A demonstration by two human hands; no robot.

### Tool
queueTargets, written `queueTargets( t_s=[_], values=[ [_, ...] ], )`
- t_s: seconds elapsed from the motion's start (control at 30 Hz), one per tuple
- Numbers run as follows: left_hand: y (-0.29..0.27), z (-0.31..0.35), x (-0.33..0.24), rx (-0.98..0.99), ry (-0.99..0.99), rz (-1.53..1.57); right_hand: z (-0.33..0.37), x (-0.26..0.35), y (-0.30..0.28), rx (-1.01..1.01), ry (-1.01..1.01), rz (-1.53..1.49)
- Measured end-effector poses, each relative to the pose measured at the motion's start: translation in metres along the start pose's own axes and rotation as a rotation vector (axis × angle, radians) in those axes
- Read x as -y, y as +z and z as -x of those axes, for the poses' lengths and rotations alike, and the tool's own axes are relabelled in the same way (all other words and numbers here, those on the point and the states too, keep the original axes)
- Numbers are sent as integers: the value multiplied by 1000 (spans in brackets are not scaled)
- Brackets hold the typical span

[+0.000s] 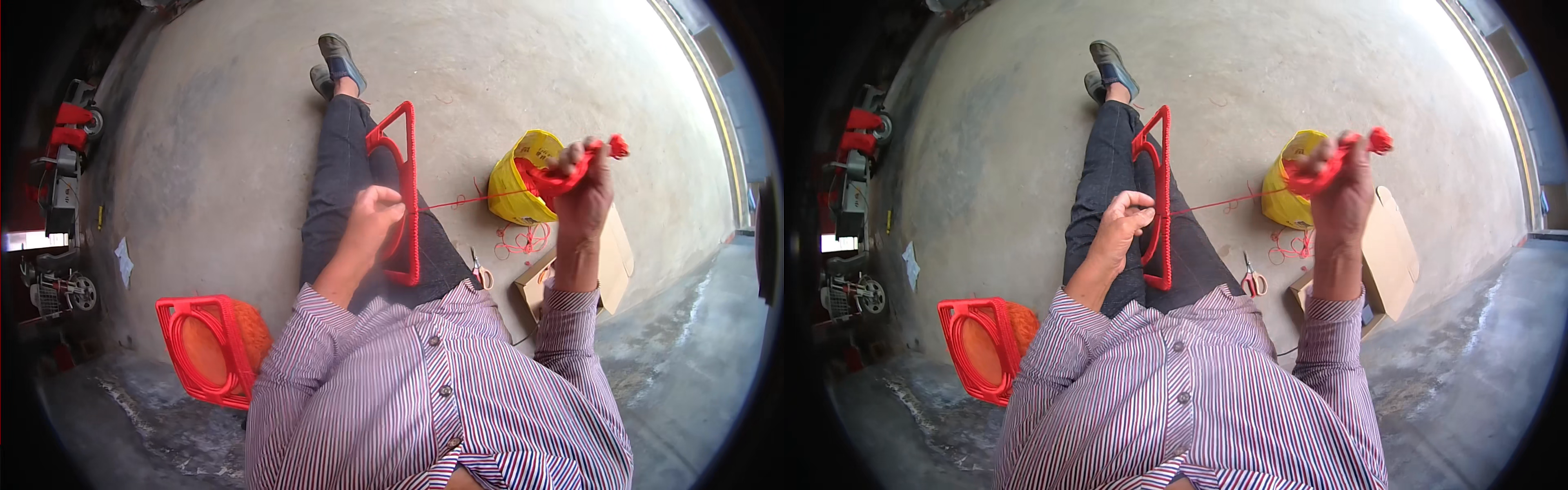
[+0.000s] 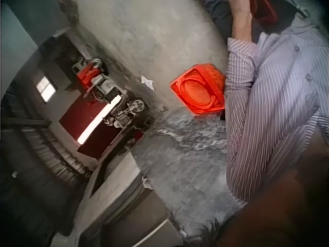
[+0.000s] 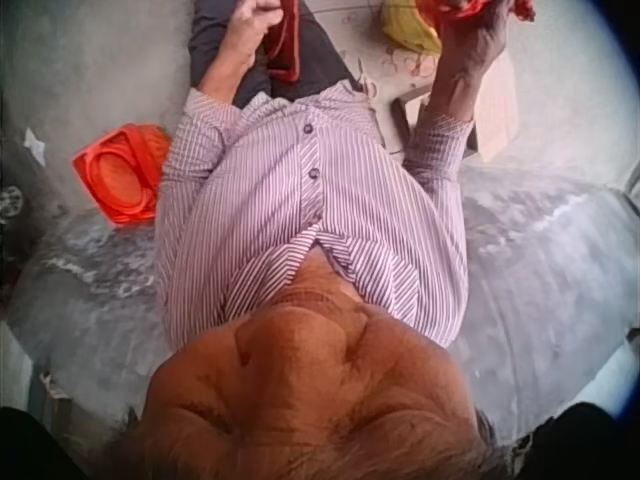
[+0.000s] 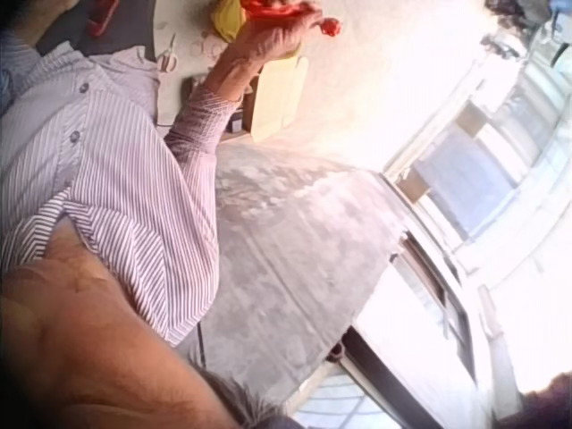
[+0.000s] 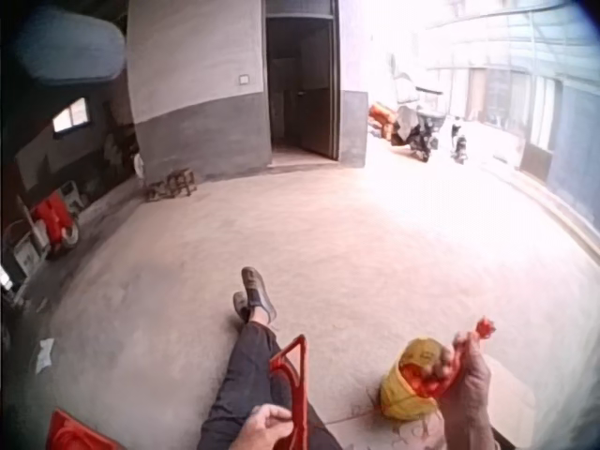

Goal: Winding red string around a red plastic furniture frame to create a woven surface.

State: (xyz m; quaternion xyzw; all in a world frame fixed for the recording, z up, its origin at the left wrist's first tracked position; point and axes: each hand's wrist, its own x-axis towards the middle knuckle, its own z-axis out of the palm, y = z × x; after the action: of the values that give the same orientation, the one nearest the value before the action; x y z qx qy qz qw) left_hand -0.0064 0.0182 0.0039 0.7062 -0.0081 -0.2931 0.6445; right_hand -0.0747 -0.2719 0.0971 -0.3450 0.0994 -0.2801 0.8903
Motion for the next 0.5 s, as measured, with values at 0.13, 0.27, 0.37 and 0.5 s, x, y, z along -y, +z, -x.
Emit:
queueTargets(
  t_s=[0.13,0.27,0.37,0.5],
  values=[
    [8,-7,17,-71,97,-116,1,-10,-35,64,157,244],
    [19,-5,12,119,-43,253,50,-82,-17,152,588,636],
    [19,-1,9,162,-151,355,68,-117,-8,295,835,702],
    [13,-8,25,227,-204,495,52,-115,-12,199,738,562]
  ],
)
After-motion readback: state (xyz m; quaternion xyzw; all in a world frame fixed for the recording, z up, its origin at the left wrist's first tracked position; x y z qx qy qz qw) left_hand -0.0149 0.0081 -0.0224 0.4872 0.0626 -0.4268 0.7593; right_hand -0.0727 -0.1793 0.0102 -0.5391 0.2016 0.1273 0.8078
